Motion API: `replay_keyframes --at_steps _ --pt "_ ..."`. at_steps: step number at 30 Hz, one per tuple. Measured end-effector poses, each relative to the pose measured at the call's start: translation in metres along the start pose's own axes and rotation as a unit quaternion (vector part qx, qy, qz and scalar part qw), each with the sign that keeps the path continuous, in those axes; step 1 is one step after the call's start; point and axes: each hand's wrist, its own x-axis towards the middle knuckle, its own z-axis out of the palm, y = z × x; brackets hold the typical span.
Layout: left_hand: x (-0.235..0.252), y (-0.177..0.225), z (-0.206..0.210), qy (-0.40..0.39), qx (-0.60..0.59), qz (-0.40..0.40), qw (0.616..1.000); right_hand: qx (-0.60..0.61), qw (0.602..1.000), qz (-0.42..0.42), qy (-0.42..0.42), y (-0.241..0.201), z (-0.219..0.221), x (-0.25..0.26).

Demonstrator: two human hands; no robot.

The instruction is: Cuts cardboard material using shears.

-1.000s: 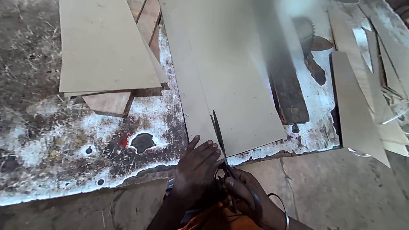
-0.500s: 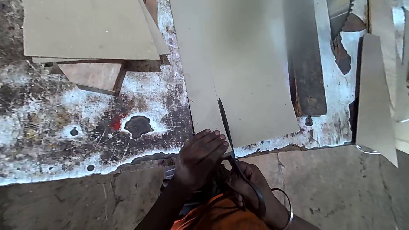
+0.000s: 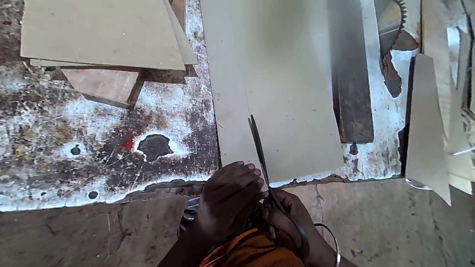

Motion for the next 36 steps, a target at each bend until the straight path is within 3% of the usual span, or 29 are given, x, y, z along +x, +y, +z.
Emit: replay_keyframes --at_steps 3,10,19,27,36 --pt "0.001 0.004 0.001 -0.001 0.006 0.0 1.0 -0.004 0.999 -0.044 0.008 0.014 0.001 0.002" --pt "0.003 0.007 0.005 0.0 0.003 0.01 1.0 0.02 0.998 -0.055 -0.001 0.014 0.001 -0.002" --pt "0.005 0.019 0.0 -0.007 0.011 0.012 1.0 0.03 0.999 -0.014 0.005 -0.011 0.003 -0.005" --pt "0.006 0.02 0.001 -0.003 0.017 0.022 1.0 0.056 0.997 -0.054 0.01 0.002 0.009 -0.003" --pt "0.002 0.018 0.0 -0.011 0.018 0.012 1.0 0.105 0.994 -0.038 -0.019 0.005 0.013 -0.002"
